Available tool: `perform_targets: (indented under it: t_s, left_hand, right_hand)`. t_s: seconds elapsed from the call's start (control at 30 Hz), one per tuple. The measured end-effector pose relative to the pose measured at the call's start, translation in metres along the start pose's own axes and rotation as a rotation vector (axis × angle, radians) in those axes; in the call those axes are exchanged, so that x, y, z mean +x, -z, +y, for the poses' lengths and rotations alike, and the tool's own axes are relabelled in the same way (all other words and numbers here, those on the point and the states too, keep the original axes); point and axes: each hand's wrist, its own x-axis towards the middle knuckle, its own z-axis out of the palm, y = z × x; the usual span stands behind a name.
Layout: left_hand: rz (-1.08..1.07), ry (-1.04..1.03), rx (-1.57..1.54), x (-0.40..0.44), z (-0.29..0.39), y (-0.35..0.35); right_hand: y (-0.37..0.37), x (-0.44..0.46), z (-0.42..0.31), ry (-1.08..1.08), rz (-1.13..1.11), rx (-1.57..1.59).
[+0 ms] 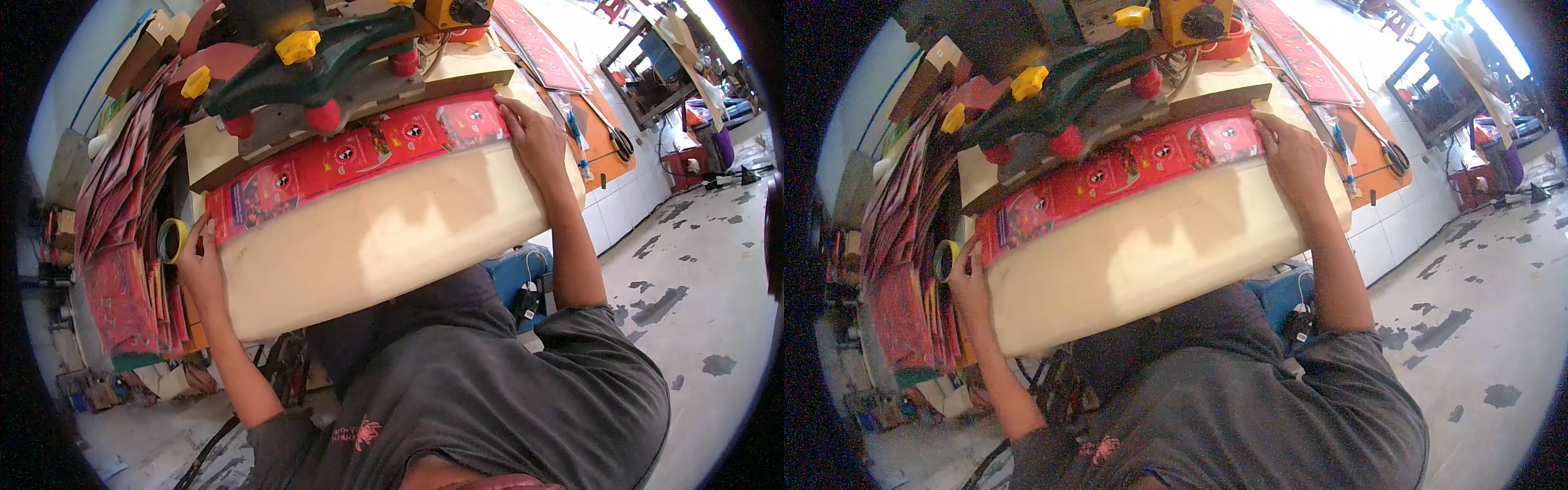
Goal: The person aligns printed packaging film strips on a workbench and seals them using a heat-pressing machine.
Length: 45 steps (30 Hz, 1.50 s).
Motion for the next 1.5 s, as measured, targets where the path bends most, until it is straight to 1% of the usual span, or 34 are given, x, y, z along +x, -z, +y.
perform_targets:
  t_s: [0.07, 0.13, 0.17, 0.23, 0.27, 0.33, 0.37, 0.4, 0.47, 0.5, 0.57, 0.67, 0.73, 0.83, 0.93, 1.0, 1.13, 1.27, 1.33, 1.4, 1.5]
  left_hand:
    - [0.010, -0.021, 0.026, -0.002, 0.004, 0.001]
    - [-0.037, 0.085, 0.020, -0.005, 0.013, 0.003]
    - [-0.031, 0.089, 0.026, -0.005, 0.010, 0.004]
    - [-0.030, -0.143, 0.187, -0.007, 0.001, 0.005]
    - [-0.024, -0.140, 0.194, -0.010, -0.001, 0.008]
    - [0.000, -0.280, 0.497, -0.020, 0.014, 0.012]
    - [-0.117, -0.160, 0.363, -0.025, 0.027, 0.014]
    - [-0.117, -0.158, 0.364, -0.032, 0.030, 0.012]
    - [-0.038, -0.316, 0.414, -0.046, 0.028, 0.007]
    - [-0.035, -0.309, 0.417, -0.052, 0.025, 0.001]
    - [-0.059, -0.304, 0.291, -0.061, 0.019, -0.008]
    - [-0.102, -0.250, 0.339, -0.072, 0.032, -0.007]
    - [-0.062, -0.243, 0.348, -0.076, 0.028, -0.009]
    - [-0.051, -0.255, 0.253, -0.080, 0.026, -0.009]
    - [-0.051, -0.224, 0.243, -0.082, 0.030, -0.008]
    - [-0.012, -0.220, 0.246, -0.082, 0.030, -0.009]
    - [0.003, -0.231, 0.201, -0.083, 0.029, -0.011]
    - [0.001, -0.233, 0.212, -0.083, 0.034, -0.011]
    - [-0.003, -0.249, 0.201, -0.083, 0.035, -0.009]
    - [-0.006, -0.196, 0.167, -0.083, 0.035, -0.011]
    - [-0.024, -0.203, 0.202, -0.084, 0.035, -0.010]
  right_hand:
    - [0.002, -0.002, -0.002, 0.003, -0.004, 0.013]
    - [0.005, -0.004, -0.005, 0.001, 0.012, 0.035]
    - [0.005, -0.004, -0.005, 0.007, 0.009, 0.042]
    - [0.006, -0.004, -0.003, -0.006, 0.004, 0.042]
    - [0.003, -0.004, 0.001, -0.001, 0.002, 0.050]
    - [-0.002, -0.007, 0.007, 0.131, 0.096, 0.079]
    - [0.002, -0.010, 0.005, 0.134, 0.057, 0.037]
    - [0.007, -0.013, 0.000, 0.136, 0.056, 0.038]
    - [0.011, -0.020, -0.010, 0.093, 0.027, -0.119]
    - [0.010, -0.024, -0.011, 0.099, 0.024, -0.117]
    - [0.004, -0.035, -0.014, 0.228, 0.164, -0.134]
    - [0.002, -0.049, -0.023, 0.293, 0.173, -0.122]
    - [0.003, -0.059, -0.027, 0.292, 0.135, -0.102]
    - [0.002, -0.067, -0.024, 0.319, 0.117, -0.021]
    - [0.005, -0.072, -0.029, 0.319, 0.075, -0.057]
    - [0.007, -0.074, -0.032, 0.182, 0.051, 0.116]
    - [0.006, -0.073, -0.027, 0.229, 0.076, 0.112]
    - [0.010, -0.072, -0.033, 0.212, 0.085, 0.146]
    - [0.005, -0.070, -0.027, 0.248, 0.106, 0.144]
    - [0.005, -0.072, -0.028, 0.236, 0.137, 0.153]
    - [0.002, -0.072, -0.021, 0.236, 0.130, 0.153]
